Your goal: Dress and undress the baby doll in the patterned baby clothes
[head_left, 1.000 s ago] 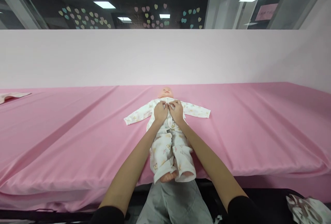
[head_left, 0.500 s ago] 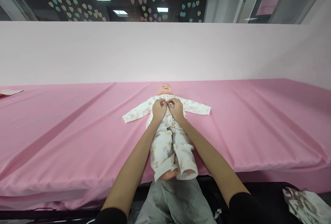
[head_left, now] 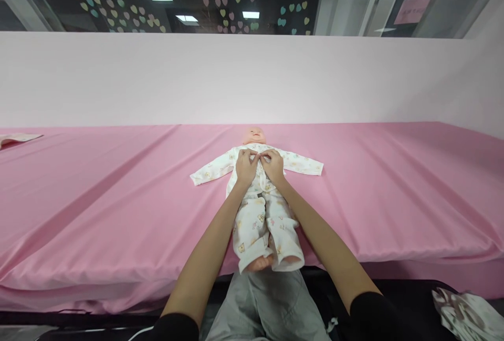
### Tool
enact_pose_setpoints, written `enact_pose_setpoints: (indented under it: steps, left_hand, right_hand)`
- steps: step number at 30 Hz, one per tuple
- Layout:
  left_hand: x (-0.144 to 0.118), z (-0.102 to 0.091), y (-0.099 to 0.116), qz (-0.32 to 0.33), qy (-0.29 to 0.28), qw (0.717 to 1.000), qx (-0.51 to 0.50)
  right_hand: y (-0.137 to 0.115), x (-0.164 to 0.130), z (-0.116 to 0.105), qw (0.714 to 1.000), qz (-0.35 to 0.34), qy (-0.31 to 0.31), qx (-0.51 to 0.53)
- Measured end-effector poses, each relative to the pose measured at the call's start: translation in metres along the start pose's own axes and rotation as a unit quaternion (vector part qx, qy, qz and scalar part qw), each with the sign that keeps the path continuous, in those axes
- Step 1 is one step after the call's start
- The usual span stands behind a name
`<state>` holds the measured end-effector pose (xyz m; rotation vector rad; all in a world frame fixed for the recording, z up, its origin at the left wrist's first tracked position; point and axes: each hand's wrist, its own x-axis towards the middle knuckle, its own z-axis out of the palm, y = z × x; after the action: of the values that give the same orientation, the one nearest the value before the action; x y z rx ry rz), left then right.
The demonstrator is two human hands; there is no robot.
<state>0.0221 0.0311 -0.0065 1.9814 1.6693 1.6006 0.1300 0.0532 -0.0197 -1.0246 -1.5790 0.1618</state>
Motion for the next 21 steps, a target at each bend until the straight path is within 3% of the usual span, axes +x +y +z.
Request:
enact_pose_setpoints:
  steps: [11, 21]
  left_hand:
    - [0.0013, -0.0001, -0.0035, 0.011, 0.005, 0.999, -0.042]
    - [0.0011, 0.0007, -0.0028, 0.013, -0.007, 0.999, -0.05]
  right_hand:
    - [-0.001, 0.0008, 0.001, 0.999, -0.033, 0.011, 0.022]
    - [-0.0022, 0.0006, -0.0001, 1.0, 0.007, 0.015, 0.013]
